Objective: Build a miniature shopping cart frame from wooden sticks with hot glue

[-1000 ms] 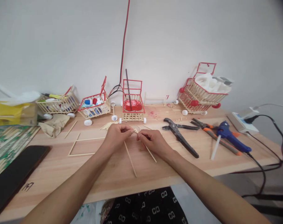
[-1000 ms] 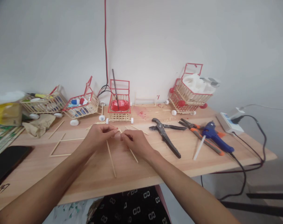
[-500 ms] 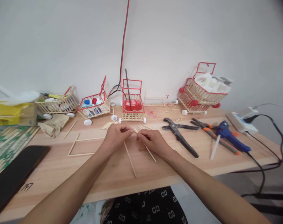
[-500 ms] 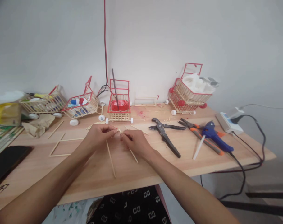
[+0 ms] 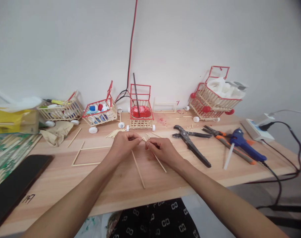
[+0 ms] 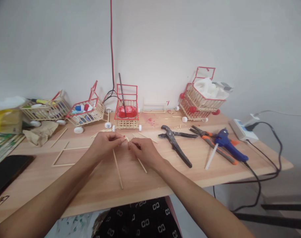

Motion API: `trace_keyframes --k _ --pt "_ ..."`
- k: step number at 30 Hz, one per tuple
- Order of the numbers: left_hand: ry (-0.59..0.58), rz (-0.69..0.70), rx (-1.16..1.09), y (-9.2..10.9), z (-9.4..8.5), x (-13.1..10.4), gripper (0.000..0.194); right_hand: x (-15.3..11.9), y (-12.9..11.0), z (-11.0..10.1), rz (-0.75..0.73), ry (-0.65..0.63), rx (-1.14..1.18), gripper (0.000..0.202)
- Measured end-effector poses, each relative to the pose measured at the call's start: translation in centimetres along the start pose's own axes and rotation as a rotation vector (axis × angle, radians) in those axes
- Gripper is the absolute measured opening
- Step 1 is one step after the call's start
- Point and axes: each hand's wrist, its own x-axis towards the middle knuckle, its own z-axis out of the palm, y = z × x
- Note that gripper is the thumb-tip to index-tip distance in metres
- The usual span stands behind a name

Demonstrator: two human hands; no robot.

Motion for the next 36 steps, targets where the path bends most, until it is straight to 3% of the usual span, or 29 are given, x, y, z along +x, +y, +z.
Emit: trace_keyframes --k 13,19,22,36 --pt "-0.004 0.003 0.016 -0.1 -0.1 0.1 0.018 0.0 0.2 0.1 -0.005 0.007 -0.017 0.024" --pt "-0.059 -0.01 -0.019 -0.1 -0.3 0.0 0.021 0.2 0.2 -0.1 0.115 -0.031 0.061 0.035" --pt "-0.072 -0.019 0.006 0.0 -0.6 0.1 0.02 0.2 0.3 -0.4 0.105 -0.02 0.05 0.037" --pt "-0.123 -0.173 -0.27 -1.0 -0.6 0.7 0.02 0.3 1.5 -0.5 0.089 -0.012 0.025 0.015"
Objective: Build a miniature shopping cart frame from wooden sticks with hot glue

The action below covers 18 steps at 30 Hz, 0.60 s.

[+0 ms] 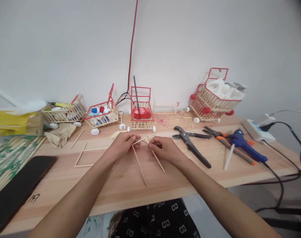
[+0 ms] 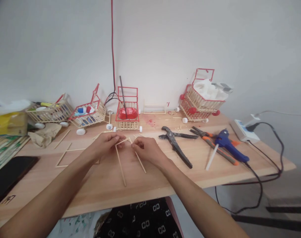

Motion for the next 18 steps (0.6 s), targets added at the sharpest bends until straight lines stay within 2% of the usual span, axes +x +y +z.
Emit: trace_keyframes --k 5,8,14,18 --pt "-0.005 -0.026 0.11 0.6 -0.4 -0.2 0.019 0.1 0.3 -0.2 0.008 -0.019 -0.002 0.016" --pt "-0.031 -0.077 0.096 1.4 -0.4 -0.6 0.019 0.0 0.4 -0.3 0.023 -0.05 -0.011 0.017" --pt "-0.015 -0.126 -0.11 2.1 0.3 -1.5 0.014 -0.3 -0.4 -1.3 0.041 -0.055 -0.108 0.02" --pt "0.014 -0.161 -0.403 1.8 1.1 -1.8 0.011 -0.4 -0.9 -2.5 0.062 -0.049 -0.126 0.018"
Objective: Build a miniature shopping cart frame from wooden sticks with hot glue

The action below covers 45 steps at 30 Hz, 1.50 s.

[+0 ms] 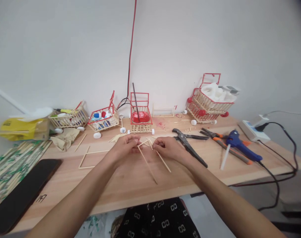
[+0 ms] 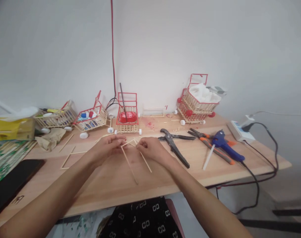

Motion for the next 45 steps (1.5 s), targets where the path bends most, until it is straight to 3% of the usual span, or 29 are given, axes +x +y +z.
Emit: trace_keyframes --k 4,12,20,27,34,40,45 --pt "-0.006 -0.095 -0.235 -0.6 1.1 -0.5 0.007 0.0 0.8 -1.3 0.003 0.029 -0.031 0.018" --pt "-0.106 -0.285 -0.409 -1.2 4.7 -1.2 0.006 0.1 3.1 -3.8 0.086 0.091 -0.12 0.023" --pt "-0.106 -0.175 -0.398 -0.3 8.0 0.9 0.004 4.0 3.4 -6.6 0.209 0.125 -0.258 0.028" --pt "-0.12 -0.145 -0.377 -1.1 6.1 0.5 0.007 8.9 3.4 -7.0 0.311 0.061 -0.405 0.029" --pt "-0.126 -0.185 -0.349 -1.5 4.1 -0.5 0.015 11.4 3.5 -6.8 0.424 0.003 -0.567 0.029" --pt "-0.118 -0.203 -0.356 -1.5 3.7 -0.8 0.013 11.5 2.2 -6.9 0.462 0.02 -0.757 0.03" --pt "-0.131 -0.201 -0.354 -1.1 3.7 -1.2 0.013 9.6 0.4 -6.5 0.319 -0.035 -0.797 0.026"
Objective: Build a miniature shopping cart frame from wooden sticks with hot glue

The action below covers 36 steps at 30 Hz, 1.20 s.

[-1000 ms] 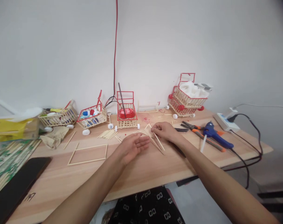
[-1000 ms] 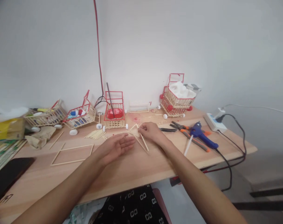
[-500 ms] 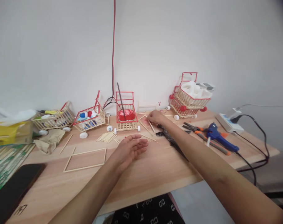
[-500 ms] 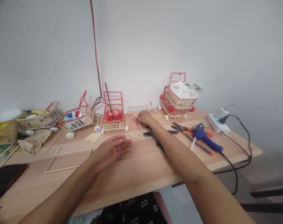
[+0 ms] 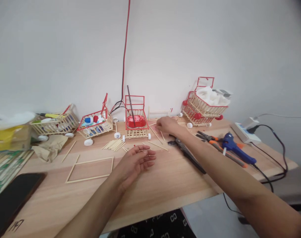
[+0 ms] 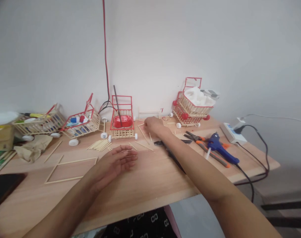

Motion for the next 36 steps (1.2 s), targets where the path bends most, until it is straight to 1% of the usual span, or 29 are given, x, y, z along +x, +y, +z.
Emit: trace_keyframes --k 2,4,9,12,16,20,25,27,29,30,32,33,35,36 --pt "-0.002 0.0 0.004 0.0 0.0 -0.1 0.012 -0.5 -0.6 0.2 -0.037 -0.032 -0.006 0.023" --pt "-0.001 0.001 0.005 -0.1 0.0 0.0 0.012 -0.6 -1.2 0.5 -0.04 -0.058 -0.011 0.023" --pt "0.0 0.025 0.02 -0.4 -0.5 0.4 0.012 0.6 -1.8 0.9 -0.037 -0.062 0.027 0.024" --pt "0.001 0.045 0.04 -0.5 -0.6 0.5 0.011 1.0 -1.0 0.8 -0.065 -0.028 0.054 0.027" --pt "-0.023 0.067 0.054 -0.6 -0.7 0.4 0.013 0.5 0.9 0.8 -0.101 0.04 0.059 0.03" --pt "-0.05 0.079 0.086 -0.8 -0.9 0.5 0.015 -0.2 2.3 1.3 -0.185 0.04 0.071 0.026" --pt "-0.057 0.079 0.109 -0.9 -0.9 0.5 0.016 -0.4 2.6 1.3 -0.265 0.085 0.1 0.026" --pt "-0.07 0.104 0.144 -0.4 -0.8 -0.1 0.018 -1.0 2.6 1.0 -0.291 0.133 0.125 0.025" --pt "-0.067 0.165 0.235 0.4 -1.2 -1.1 0.02 -2.1 2.5 0.9 -0.31 0.191 0.153 0.026" --pt "-0.042 0.215 0.303 0.9 -1.7 -1.7 0.02 -2.8 2.4 0.9 -0.32 0.22 0.175 0.026" --pt "0.084 0.345 0.473 2.2 -3.6 -3.2 0.017 -4.6 2.2 1.2 -0.364 0.288 0.273 0.026" --pt "0.165 0.409 0.56 2.9 -5.0 -4.0 0.018 -5.6 2.1 1.5 -0.389 0.313 0.34 0.025" --pt "0.339 0.521 0.719 4.3 -8.4 -5.8 0.021 -7.5 1.6 2.3 -0.434 0.323 0.457 0.024" --pt "0.413 0.538 0.805 4.9 -10.3 -6.7 0.021 -8.3 1.3 2.8 -0.45 0.312 0.495 0.023"
